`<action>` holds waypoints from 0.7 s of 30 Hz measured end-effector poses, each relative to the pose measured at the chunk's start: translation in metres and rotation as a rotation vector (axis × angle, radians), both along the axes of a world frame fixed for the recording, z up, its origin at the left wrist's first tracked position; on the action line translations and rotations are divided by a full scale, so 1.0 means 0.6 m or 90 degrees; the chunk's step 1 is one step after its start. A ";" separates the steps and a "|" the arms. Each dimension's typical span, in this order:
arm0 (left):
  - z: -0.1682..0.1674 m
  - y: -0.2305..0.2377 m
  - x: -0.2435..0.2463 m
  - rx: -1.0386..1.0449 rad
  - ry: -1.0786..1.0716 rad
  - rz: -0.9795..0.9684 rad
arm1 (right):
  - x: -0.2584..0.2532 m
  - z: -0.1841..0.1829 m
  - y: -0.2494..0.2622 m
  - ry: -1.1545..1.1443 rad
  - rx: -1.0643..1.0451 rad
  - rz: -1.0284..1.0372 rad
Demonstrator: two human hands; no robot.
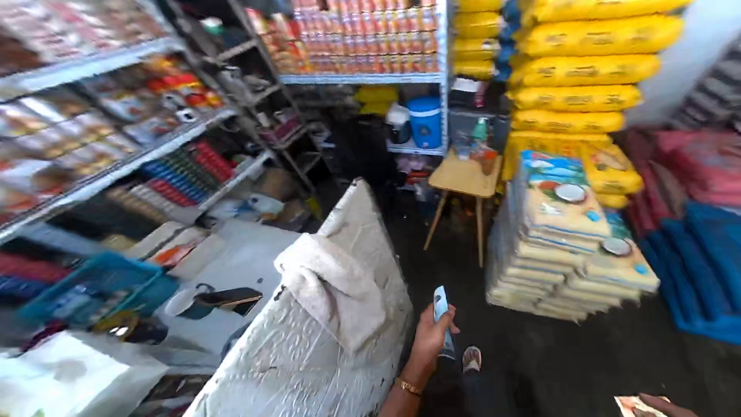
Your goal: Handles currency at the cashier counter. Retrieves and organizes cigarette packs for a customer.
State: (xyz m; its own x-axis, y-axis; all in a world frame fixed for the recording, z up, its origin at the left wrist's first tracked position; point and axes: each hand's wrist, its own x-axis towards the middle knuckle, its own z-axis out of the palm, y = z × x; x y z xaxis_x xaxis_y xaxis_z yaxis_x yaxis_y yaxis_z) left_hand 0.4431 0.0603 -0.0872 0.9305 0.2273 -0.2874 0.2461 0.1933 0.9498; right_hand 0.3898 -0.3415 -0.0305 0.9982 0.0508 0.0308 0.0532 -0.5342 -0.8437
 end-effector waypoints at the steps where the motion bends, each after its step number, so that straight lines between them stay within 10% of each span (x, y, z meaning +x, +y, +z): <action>1: -0.009 0.023 0.027 0.024 -0.011 0.021 | 0.069 -0.013 0.027 -0.001 0.013 0.036; 12: 0.033 0.140 0.426 0.089 -0.163 -0.293 | 0.641 -0.018 0.441 0.178 -0.174 0.852; 16: -0.018 0.217 0.573 0.285 -0.099 -0.317 | 0.853 -0.018 0.558 0.190 -0.261 0.778; 21: -0.023 0.366 0.686 0.161 0.015 0.100 | 1.091 -0.038 0.776 0.203 -0.140 0.667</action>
